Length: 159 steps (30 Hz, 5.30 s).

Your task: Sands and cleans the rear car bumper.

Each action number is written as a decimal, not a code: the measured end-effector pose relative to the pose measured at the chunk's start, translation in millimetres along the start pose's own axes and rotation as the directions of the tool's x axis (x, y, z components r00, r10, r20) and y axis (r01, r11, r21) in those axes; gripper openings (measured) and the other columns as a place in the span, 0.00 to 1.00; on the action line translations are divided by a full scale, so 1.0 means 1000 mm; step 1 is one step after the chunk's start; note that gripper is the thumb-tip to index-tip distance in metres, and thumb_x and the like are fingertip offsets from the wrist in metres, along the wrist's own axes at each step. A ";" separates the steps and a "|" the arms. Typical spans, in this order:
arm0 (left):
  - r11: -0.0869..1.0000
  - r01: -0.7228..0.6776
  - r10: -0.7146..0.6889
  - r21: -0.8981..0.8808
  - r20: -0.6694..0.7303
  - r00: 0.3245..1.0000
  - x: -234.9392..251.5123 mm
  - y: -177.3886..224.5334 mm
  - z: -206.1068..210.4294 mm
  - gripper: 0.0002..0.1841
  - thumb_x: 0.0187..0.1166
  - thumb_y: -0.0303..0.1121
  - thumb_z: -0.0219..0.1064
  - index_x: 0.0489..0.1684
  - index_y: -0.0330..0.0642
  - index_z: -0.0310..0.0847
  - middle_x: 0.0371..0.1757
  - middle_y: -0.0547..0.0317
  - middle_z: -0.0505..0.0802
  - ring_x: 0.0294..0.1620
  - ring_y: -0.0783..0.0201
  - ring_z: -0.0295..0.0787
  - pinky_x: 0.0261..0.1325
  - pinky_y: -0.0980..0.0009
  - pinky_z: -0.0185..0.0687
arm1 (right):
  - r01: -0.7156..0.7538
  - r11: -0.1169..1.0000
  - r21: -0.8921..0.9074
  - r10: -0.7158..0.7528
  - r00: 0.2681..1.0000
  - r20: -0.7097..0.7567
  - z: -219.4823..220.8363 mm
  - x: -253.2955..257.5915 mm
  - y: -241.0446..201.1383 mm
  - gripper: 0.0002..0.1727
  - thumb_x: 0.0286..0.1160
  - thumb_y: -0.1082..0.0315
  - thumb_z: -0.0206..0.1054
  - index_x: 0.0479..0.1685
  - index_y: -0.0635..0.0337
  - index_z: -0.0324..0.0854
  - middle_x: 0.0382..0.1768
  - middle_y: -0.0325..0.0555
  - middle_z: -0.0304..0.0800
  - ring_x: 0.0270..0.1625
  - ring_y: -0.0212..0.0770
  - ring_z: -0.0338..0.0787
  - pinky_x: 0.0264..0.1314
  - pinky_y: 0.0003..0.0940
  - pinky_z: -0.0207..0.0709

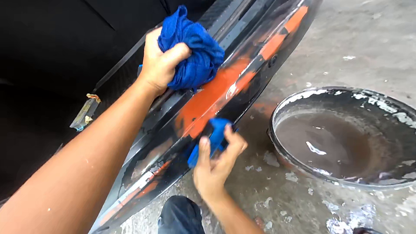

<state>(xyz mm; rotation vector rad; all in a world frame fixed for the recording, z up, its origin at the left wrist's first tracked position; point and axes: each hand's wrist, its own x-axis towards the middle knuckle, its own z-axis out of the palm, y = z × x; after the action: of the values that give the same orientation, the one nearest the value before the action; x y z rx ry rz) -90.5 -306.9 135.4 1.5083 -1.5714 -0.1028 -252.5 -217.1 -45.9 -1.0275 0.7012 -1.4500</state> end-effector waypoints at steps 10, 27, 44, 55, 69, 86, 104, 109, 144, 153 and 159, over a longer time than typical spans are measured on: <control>1.000 0.019 -0.019 0.022 -0.015 1.000 -0.004 0.001 0.003 0.08 0.68 0.24 0.64 0.41 0.45 0.82 0.37 0.68 0.94 0.42 0.72 0.93 0.49 0.69 0.91 | -0.036 0.998 -0.045 0.039 0.998 0.059 -0.003 0.004 0.006 0.30 0.85 0.53 0.62 0.84 0.51 0.63 0.72 0.50 0.68 0.73 0.41 0.75 0.66 0.36 0.81; 1.000 0.004 -0.004 0.026 0.000 1.000 -0.005 0.001 0.002 0.09 0.67 0.24 0.63 0.42 0.45 0.82 0.38 0.68 0.93 0.41 0.73 0.92 0.48 0.71 0.91 | 0.317 0.891 -0.324 -0.242 0.937 0.252 -0.024 -0.023 0.025 0.27 0.83 0.53 0.61 0.78 0.53 0.71 0.66 0.62 0.73 0.68 0.50 0.80 0.66 0.44 0.82; 1.000 -0.006 0.006 0.025 0.018 1.000 -0.009 0.002 0.001 0.10 0.68 0.24 0.63 0.45 0.44 0.82 0.40 0.67 0.94 0.43 0.72 0.93 0.51 0.70 0.91 | 0.178 0.938 -0.299 -0.114 0.969 0.220 -0.021 -0.020 0.001 0.31 0.83 0.54 0.62 0.83 0.57 0.68 0.70 0.64 0.74 0.69 0.51 0.81 0.65 0.44 0.84; 0.994 0.030 -0.030 0.107 0.004 1.000 -0.009 0.008 0.007 0.15 0.65 0.30 0.78 0.49 0.44 0.84 0.42 0.63 0.95 0.44 0.68 0.95 0.51 0.68 0.93 | 0.148 0.974 -0.174 -0.142 0.989 0.046 -0.045 0.129 0.010 0.28 0.88 0.54 0.59 0.82 0.58 0.70 0.76 0.49 0.76 0.74 0.41 0.81 0.69 0.40 0.84; 0.966 0.149 -0.134 0.213 -0.082 0.988 -0.010 0.016 0.013 0.13 0.65 0.35 0.75 0.47 0.48 0.86 0.39 0.67 0.95 0.39 0.72 0.94 0.45 0.72 0.93 | 0.190 0.937 -0.293 -0.173 0.981 0.084 -0.030 0.170 0.000 0.28 0.83 0.52 0.64 0.80 0.53 0.77 0.68 0.48 0.79 0.70 0.44 0.80 0.69 0.43 0.80; 0.859 0.107 -0.089 0.501 -0.060 0.994 0.003 0.017 0.029 0.20 0.64 0.42 0.73 0.53 0.48 0.78 0.40 0.68 0.90 0.43 0.76 0.89 0.47 0.71 0.89 | 0.144 0.909 -0.390 -0.147 0.989 0.023 -0.040 0.279 0.031 0.26 0.84 0.56 0.64 0.78 0.55 0.80 0.68 0.53 0.86 0.71 0.52 0.84 0.75 0.53 0.76; 0.596 0.068 -0.079 0.800 -0.025 0.997 0.055 0.001 0.108 0.22 0.67 0.41 0.69 0.64 0.63 0.86 0.57 0.65 0.94 0.64 0.58 0.87 0.69 0.41 0.74 | 0.047 0.921 -0.387 -0.050 0.999 0.003 -0.046 0.300 0.052 0.23 0.77 0.62 0.70 0.71 0.59 0.84 0.63 0.56 0.89 0.67 0.53 0.86 0.71 0.53 0.79; 0.503 0.003 -0.177 0.864 0.099 0.979 0.096 -0.001 0.141 0.20 0.67 0.47 0.70 0.60 0.65 0.88 0.54 0.65 0.95 0.61 0.60 0.89 0.71 0.40 0.70 | 0.161 0.907 -0.390 -0.120 0.984 0.128 -0.058 0.235 0.035 0.25 0.82 0.58 0.66 0.77 0.53 0.81 0.69 0.50 0.84 0.69 0.48 0.84 0.69 0.51 0.81; 0.863 -0.212 0.168 0.458 0.134 0.977 0.044 -0.006 0.052 0.24 0.63 0.32 0.72 0.62 0.39 0.84 0.52 0.58 0.93 0.53 0.71 0.90 0.58 0.69 0.89 | -0.005 0.916 -0.402 0.026 0.999 0.045 -0.057 0.286 0.034 0.23 0.76 0.63 0.71 0.70 0.58 0.85 0.62 0.57 0.89 0.67 0.54 0.87 0.71 0.56 0.79; 0.911 -0.199 0.166 0.361 0.120 0.979 0.048 -0.006 0.050 0.24 0.63 0.30 0.72 0.62 0.37 0.82 0.52 0.57 0.93 0.53 0.69 0.90 0.59 0.71 0.88 | 0.003 0.924 -0.383 0.010 0.999 0.030 -0.058 0.271 0.045 0.23 0.75 0.64 0.71 0.71 0.58 0.85 0.62 0.54 0.88 0.66 0.51 0.87 0.69 0.53 0.80; 0.917 -0.171 0.145 0.360 0.096 0.985 0.050 -0.006 0.052 0.23 0.64 0.31 0.71 0.62 0.38 0.82 0.50 0.60 0.93 0.51 0.71 0.91 0.56 0.72 0.89 | 0.122 0.921 -0.371 -0.099 0.992 0.081 -0.057 0.239 0.049 0.25 0.76 0.62 0.70 0.73 0.55 0.84 0.66 0.51 0.86 0.66 0.50 0.85 0.66 0.52 0.82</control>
<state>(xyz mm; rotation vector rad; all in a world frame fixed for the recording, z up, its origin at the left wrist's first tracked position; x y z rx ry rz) -109.9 -376.2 129.0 1.6657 -1.8358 0.2500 -268.1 -465.9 -66.7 -1.4210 0.9114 -1.4031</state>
